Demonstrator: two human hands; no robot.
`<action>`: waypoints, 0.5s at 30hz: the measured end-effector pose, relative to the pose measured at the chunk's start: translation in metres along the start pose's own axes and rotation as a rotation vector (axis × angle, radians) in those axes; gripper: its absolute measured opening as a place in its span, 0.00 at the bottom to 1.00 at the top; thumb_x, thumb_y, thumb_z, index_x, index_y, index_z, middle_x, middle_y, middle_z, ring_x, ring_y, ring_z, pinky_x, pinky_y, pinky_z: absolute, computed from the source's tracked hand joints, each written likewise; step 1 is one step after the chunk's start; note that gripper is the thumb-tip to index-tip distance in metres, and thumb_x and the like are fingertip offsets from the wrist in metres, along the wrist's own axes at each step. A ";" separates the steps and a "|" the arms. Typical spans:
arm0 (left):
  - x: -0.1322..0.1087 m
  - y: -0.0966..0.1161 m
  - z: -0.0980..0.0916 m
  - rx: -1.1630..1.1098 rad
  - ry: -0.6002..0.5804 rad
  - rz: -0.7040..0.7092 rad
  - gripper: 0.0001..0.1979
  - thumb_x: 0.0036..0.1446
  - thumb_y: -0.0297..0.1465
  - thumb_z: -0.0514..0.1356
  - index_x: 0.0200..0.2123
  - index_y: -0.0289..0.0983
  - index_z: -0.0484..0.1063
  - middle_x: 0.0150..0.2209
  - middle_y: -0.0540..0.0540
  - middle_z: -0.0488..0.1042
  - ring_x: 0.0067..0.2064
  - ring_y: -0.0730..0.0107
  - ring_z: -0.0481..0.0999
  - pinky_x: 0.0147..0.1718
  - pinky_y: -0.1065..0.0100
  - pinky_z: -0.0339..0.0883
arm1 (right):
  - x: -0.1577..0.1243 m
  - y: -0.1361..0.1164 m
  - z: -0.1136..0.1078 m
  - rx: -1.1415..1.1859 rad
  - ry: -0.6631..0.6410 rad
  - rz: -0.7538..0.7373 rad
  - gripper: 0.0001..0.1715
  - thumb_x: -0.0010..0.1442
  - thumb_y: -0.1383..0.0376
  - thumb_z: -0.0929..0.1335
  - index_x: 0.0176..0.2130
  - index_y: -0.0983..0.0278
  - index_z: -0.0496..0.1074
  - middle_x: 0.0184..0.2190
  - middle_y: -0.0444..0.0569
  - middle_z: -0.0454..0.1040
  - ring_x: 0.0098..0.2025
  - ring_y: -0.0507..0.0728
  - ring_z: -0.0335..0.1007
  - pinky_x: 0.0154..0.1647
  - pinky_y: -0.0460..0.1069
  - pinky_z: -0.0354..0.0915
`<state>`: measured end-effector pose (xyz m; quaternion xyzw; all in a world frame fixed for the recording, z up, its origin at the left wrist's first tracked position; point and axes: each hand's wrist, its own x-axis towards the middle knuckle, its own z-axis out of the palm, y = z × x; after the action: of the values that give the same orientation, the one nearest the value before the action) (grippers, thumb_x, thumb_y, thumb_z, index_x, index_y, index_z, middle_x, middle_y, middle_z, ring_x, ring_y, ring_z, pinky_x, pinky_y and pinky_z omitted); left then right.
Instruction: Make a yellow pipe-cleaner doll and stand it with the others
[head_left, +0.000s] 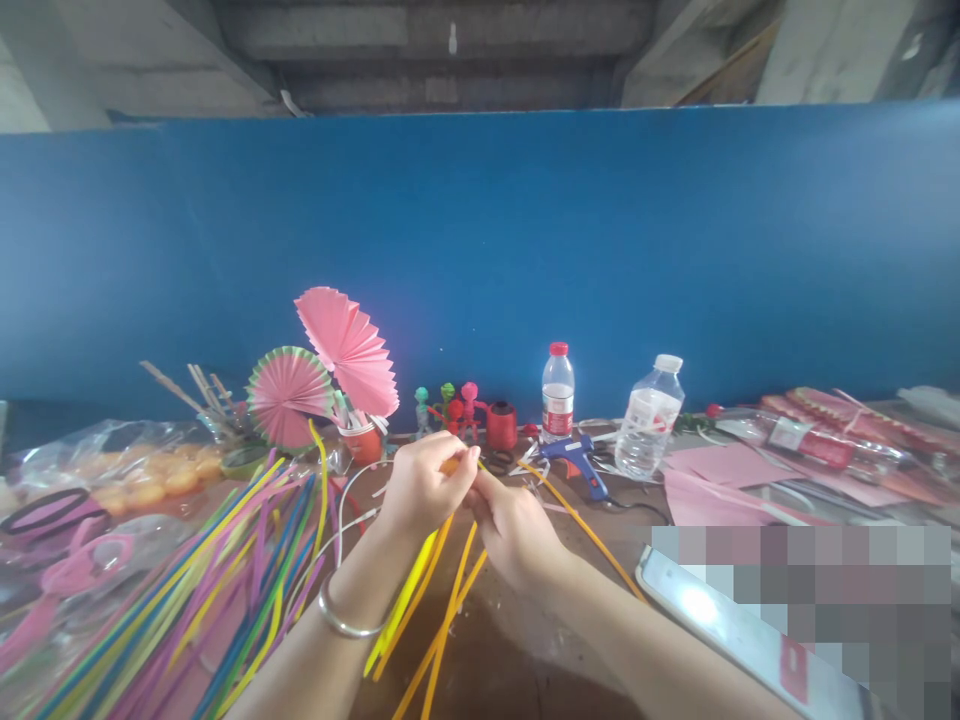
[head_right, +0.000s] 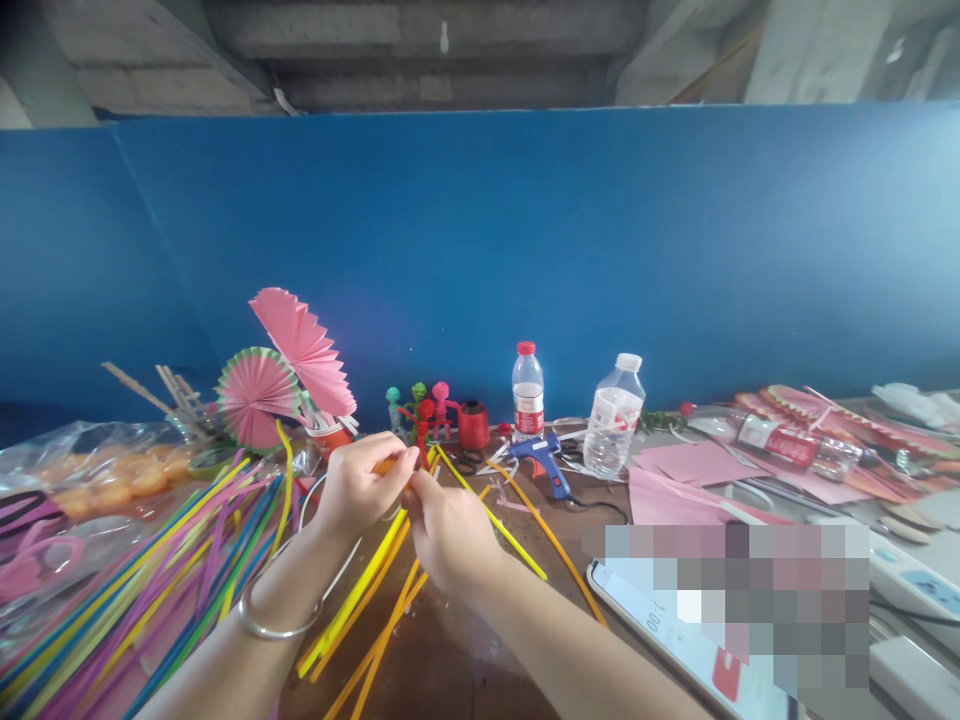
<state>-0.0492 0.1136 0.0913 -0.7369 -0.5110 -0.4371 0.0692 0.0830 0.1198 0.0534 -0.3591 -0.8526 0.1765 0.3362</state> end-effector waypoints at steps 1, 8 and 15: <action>0.000 0.000 0.000 0.002 0.006 0.001 0.14 0.54 0.30 0.51 0.17 0.36 0.59 0.18 0.52 0.59 0.22 0.77 0.59 0.24 0.72 0.52 | 0.000 0.000 0.000 0.000 0.001 -0.005 0.14 0.61 0.64 0.55 0.42 0.62 0.65 0.26 0.48 0.74 0.28 0.56 0.71 0.25 0.44 0.54; -0.002 -0.003 0.008 -0.055 0.083 -0.033 0.17 0.53 0.29 0.52 0.14 0.36 0.51 0.16 0.54 0.52 0.20 0.78 0.54 0.21 0.72 0.49 | -0.003 -0.002 -0.001 -0.037 0.011 -0.054 0.16 0.61 0.65 0.55 0.47 0.62 0.62 0.26 0.47 0.74 0.25 0.56 0.70 0.24 0.44 0.53; 0.003 0.001 -0.003 -0.365 -0.031 -0.256 0.15 0.55 0.35 0.50 0.19 0.35 0.63 0.18 0.51 0.62 0.21 0.77 0.61 0.21 0.74 0.55 | 0.001 0.002 -0.004 0.006 0.032 -0.041 0.13 0.61 0.62 0.54 0.33 0.62 0.63 0.20 0.44 0.67 0.21 0.52 0.63 0.22 0.43 0.50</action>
<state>-0.0499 0.1133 0.0955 -0.6730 -0.5137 -0.5162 -0.1295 0.0861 0.1218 0.0552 -0.3431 -0.8538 0.1665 0.3544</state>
